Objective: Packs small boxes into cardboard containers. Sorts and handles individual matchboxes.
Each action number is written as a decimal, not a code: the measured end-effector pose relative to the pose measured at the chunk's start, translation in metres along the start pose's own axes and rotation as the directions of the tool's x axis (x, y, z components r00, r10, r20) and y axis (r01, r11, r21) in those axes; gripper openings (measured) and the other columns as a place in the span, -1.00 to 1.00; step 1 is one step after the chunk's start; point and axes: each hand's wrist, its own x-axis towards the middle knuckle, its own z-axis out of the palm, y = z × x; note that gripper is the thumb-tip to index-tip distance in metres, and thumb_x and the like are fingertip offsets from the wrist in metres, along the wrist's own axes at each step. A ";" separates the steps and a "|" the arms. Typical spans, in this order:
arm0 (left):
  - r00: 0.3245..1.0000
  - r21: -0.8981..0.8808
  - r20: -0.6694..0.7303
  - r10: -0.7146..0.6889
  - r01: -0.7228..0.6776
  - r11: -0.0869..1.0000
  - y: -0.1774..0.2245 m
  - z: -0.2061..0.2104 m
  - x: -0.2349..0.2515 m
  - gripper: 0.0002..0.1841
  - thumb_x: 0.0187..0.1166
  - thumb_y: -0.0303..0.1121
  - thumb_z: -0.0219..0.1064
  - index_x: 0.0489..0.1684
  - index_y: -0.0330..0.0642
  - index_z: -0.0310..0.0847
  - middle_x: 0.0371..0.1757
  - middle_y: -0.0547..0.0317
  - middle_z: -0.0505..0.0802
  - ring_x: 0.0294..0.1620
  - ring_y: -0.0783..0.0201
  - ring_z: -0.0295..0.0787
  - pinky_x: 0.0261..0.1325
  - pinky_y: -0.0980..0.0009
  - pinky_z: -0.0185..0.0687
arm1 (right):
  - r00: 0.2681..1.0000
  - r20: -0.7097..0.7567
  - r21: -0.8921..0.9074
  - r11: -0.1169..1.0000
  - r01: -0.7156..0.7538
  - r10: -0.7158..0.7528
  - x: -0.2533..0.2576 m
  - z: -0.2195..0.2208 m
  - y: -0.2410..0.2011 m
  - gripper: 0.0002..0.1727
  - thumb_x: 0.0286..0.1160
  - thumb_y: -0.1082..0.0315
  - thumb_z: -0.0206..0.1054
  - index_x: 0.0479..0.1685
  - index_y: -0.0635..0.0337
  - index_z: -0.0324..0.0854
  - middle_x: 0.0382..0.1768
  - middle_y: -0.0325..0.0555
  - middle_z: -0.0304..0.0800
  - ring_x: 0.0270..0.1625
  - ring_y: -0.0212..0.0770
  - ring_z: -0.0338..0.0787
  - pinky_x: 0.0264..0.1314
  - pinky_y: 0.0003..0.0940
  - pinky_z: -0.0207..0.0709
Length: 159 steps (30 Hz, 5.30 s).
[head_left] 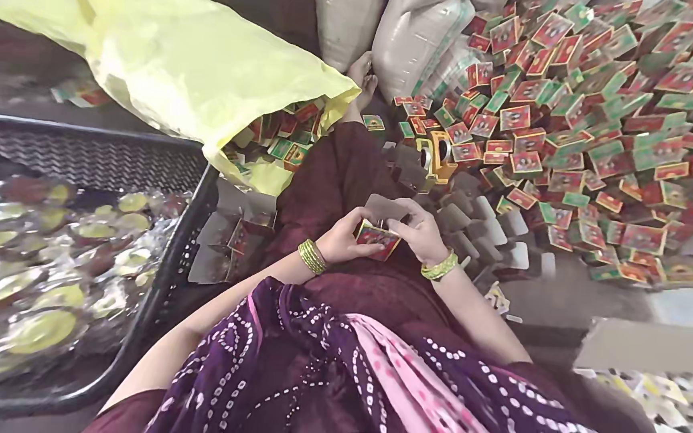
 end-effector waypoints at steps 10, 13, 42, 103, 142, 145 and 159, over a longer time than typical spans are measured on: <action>0.997 -0.030 -0.051 -0.065 0.064 0.998 -0.009 0.001 0.000 0.12 0.00 -0.20 0.80 0.57 -0.37 0.04 0.19 0.04 0.81 0.26 0.34 0.77 0.42 0.26 0.69 | 0.902 0.244 -0.505 0.747 0.432 -0.356 -0.003 -0.005 -0.017 -0.76 0.48 0.22 0.54 0.05 0.05 0.90 -0.01 -0.24 0.94 0.14 -0.34 0.86 0.30 -0.31 0.74; 0.998 -0.048 -0.036 -0.057 0.055 0.997 -0.008 0.001 0.001 0.11 0.02 -0.21 0.80 0.57 -0.35 0.05 0.20 0.01 0.80 0.25 0.31 0.78 0.40 0.23 0.72 | 0.893 0.257 -0.471 0.759 0.450 -0.370 0.002 -0.010 -0.019 -0.81 0.51 0.31 0.50 0.01 0.10 0.92 -0.09 -0.20 0.94 0.04 -0.37 0.87 0.20 -0.38 0.77; 0.956 -0.266 -0.157 -0.246 0.199 0.943 -0.015 -0.012 0.007 -0.66 0.80 -0.25 -0.06 0.33 -0.20 0.44 0.01 0.17 0.80 -0.07 0.41 0.79 0.07 0.36 0.77 | 0.837 -0.469 -0.546 0.653 -0.526 0.282 0.133 -0.154 0.048 -0.57 0.60 0.27 0.34 0.41 0.20 0.63 0.23 0.22 0.79 0.23 0.19 0.78 0.28 0.29 0.58; 0.952 -0.110 -0.252 -0.175 0.151 0.982 -0.015 -0.011 0.008 -0.54 0.88 -0.10 -0.12 0.33 -0.26 0.52 0.20 0.06 0.79 0.20 0.36 0.74 0.32 0.31 0.67 | 0.951 0.047 0.096 0.946 -0.309 0.305 0.038 0.030 -0.026 -0.86 0.51 0.40 0.41 -0.23 0.30 0.83 0.44 -0.01 0.72 0.42 -0.20 0.70 0.45 -0.27 0.58; 0.934 -0.245 -0.212 -0.286 0.233 0.941 -0.025 -0.015 0.015 -0.37 0.64 -0.27 0.24 0.58 -0.38 0.05 0.43 -0.08 0.62 0.09 0.18 0.85 0.01 0.23 0.88 | 0.886 -0.343 -0.761 0.460 -0.457 0.313 0.156 -0.124 0.055 -0.45 0.46 0.24 0.48 0.44 0.25 0.60 0.27 0.33 0.75 0.34 0.34 0.73 0.42 0.40 0.51; 0.946 -0.209 -0.185 -0.265 0.226 0.952 -0.023 -0.017 0.015 -0.43 0.64 -0.29 0.25 0.53 -0.39 0.15 0.38 -0.05 0.64 0.03 0.23 0.85 0.01 0.28 0.88 | 0.862 -0.361 -0.810 0.339 -0.479 0.356 0.150 -0.105 0.076 -0.61 0.53 0.23 0.43 0.27 0.20 0.73 0.17 0.30 0.81 0.29 0.33 0.76 0.39 0.38 0.53; 0.945 -0.064 -0.306 -0.113 0.097 0.993 -0.021 -0.006 0.014 0.09 0.15 -0.07 0.75 0.72 -0.28 0.14 0.65 -0.13 0.48 0.60 0.05 0.53 0.55 0.12 0.62 | 0.808 -0.046 -0.694 0.600 0.398 -0.588 0.049 -0.044 -0.047 -0.82 0.66 0.36 0.36 -0.04 0.30 0.78 -0.07 -0.02 0.82 0.02 -0.24 0.81 0.13 -0.32 0.74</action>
